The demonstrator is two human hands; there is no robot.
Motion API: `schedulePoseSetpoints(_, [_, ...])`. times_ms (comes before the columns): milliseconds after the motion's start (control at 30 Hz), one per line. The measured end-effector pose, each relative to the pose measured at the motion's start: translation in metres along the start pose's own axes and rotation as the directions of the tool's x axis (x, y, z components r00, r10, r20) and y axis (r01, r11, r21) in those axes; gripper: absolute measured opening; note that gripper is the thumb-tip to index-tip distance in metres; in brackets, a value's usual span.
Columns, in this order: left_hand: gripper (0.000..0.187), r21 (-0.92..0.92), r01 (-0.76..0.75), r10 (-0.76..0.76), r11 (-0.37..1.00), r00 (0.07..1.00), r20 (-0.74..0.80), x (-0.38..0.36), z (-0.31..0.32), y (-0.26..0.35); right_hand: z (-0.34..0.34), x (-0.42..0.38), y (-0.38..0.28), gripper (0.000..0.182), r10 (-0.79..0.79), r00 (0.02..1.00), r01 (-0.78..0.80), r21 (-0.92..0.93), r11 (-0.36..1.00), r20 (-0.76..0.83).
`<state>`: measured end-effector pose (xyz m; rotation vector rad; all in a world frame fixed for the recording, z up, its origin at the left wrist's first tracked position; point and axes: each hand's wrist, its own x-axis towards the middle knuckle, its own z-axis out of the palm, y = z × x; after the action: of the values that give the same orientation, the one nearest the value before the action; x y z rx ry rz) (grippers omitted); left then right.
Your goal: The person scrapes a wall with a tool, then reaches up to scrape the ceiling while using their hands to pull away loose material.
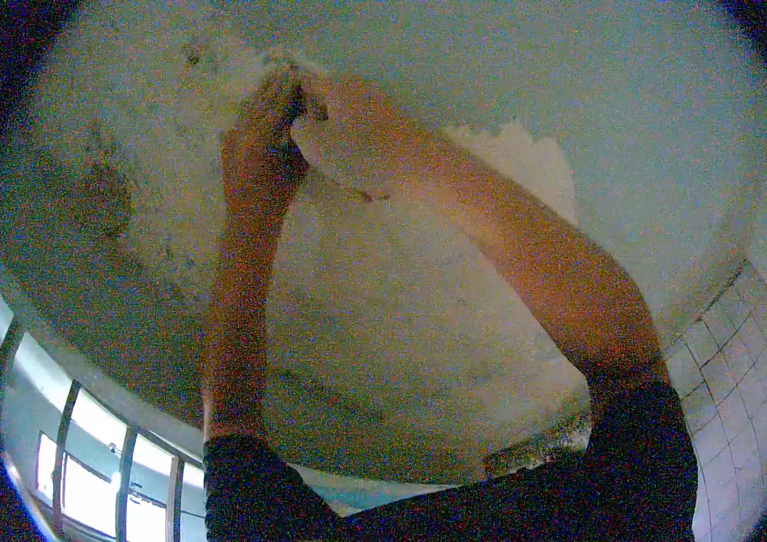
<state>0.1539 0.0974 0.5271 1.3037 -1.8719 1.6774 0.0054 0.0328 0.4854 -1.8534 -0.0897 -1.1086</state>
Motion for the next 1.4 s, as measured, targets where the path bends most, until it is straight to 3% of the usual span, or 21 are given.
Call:
schedulePoseSetpoints(100, [0.044, -0.095, 0.052, -0.050, 0.994, 0.999, 0.022, -0.002, -0.003, 0.005, 0.001, -0.001, 0.001, 0.049, -0.074, 0.995, 0.072, -0.042, 0.997, -0.061])
schedulePoseSetpoints(233, [0.045, 0.015, 0.025, -0.025, 1.000, 0.999, 0.024, -0.001, 0.001, 0.001, 0.003, 0.001, 0.000, 0.045, -0.050, 0.995, 0.046, -0.038, 0.998, -0.092])
schedulePoseSetpoints(300, [0.043, -0.080, 0.012, -0.010, 0.997, 1.000, 0.026, 0.003, 0.000, -0.005, 0.007, 0.000, 0.000, 0.043, -0.038, 0.993, 0.030, -0.071, 0.997, -0.111])
schedulePoseSetpoints(400, [0.045, 0.010, 0.013, -0.013, 1.000, 0.999, 0.031, 0.000, -0.002, -0.002, 0.007, -0.003, -0.008, 0.038, -0.074, 0.993, 0.069, -0.059, 0.996, -0.091])
schedulePoseSetpoints(467, [0.043, 0.050, -0.007, 0.007, 0.999, 1.000, 0.010, 0.004, 0.001, -0.001, 0.008, -0.005, -0.009, 0.036, 0.035, 0.994, -0.040, -0.049, 0.998, -0.103])
schedulePoseSetpoints(533, [0.041, 0.079, -0.020, 0.020, 0.997, 1.000, 0.000, 0.003, -0.001, -0.006, 0.012, 0.002, -0.002, 0.035, 0.032, 0.994, -0.034, -0.024, 0.999, -0.105])
schedulePoseSetpoints(600, [0.037, -0.121, 0.006, 0.002, 0.993, 0.998, 0.067, 0.010, -0.006, -0.006, 0.014, 0.002, 0.000, 0.034, 0.030, 0.991, -0.031, -0.006, 1.000, -0.127])
schedulePoseSetpoints(733, [0.035, -0.009, 0.006, -0.006, 1.000, 0.997, 0.074, 0.009, 0.000, -0.002, 0.007, 0.002, -0.007, 0.034, 0.084, 0.988, -0.093, -0.066, 0.994, -0.127])
schedulePoseSetpoints(900, [0.036, -0.089, 0.068, -0.062, 0.994, 0.996, 0.066, 0.004, 0.004, 0.004, 0.006, -0.004, -0.015, 0.038, 0.084, 0.986, -0.099, -0.096, 0.990, -0.143])
schedulePoseSetpoints(967, [0.036, -0.107, 0.038, -0.034, 0.994, 0.999, 0.034, 0.005, 0.006, 0.003, 0.007, -0.009, -0.013, 0.038, 0.109, 0.988, -0.109, 0.006, 0.994, -0.111])
schedulePoseSetpoints(1033, [0.036, -0.126, 0.013, -0.012, 0.992, 1.000, 0.011, 0.008, 0.006, 0.001, -0.001, -0.003, -0.014, 0.039, 0.117, 0.988, -0.118, -0.004, 0.993, -0.100])
schedulePoseSetpoints(1100, [0.039, -0.179, 0.120, -0.089, 0.976, 0.981, 0.171, 0.010, -0.002, 0.005, 0.001, -0.009, -0.010, 0.040, 0.160, 0.982, -0.161, 0.001, 0.987, -0.097])
schedulePoseSetpoints(1133, [0.039, -0.187, 0.118, -0.086, 0.975, 0.981, 0.171, 0.007, -0.001, 0.007, 0.006, -0.009, -0.010, 0.041, 0.141, 0.984, -0.146, -0.041, 0.988, -0.110])
schedulePoseSetpoints(1233, [0.043, -0.160, 0.113, -0.104, 0.981, 0.992, 0.067, 0.000, 0.014, 0.002, 0.008, -0.006, -0.007, 0.042, 0.104, 0.987, -0.112, -0.067, 0.991, -0.122])
schedulePoseSetpoints(1300, [0.046, -0.059, -0.029, 0.024, 0.998, 0.997, -0.079, 0.004, 0.019, -0.004, 0.008, 0.001, -0.004, 0.041, 0.105, 0.989, -0.110, -0.041, 0.993, -0.105])
schedulePoseSetpoints(1400, [0.048, -0.063, 0.030, -0.032, 0.998, 0.999, -0.037, 0.010, 0.013, -0.004, 0.005, 0.005, -0.008, 0.039, 0.047, 0.991, -0.047, -0.002, 0.999, -0.127])
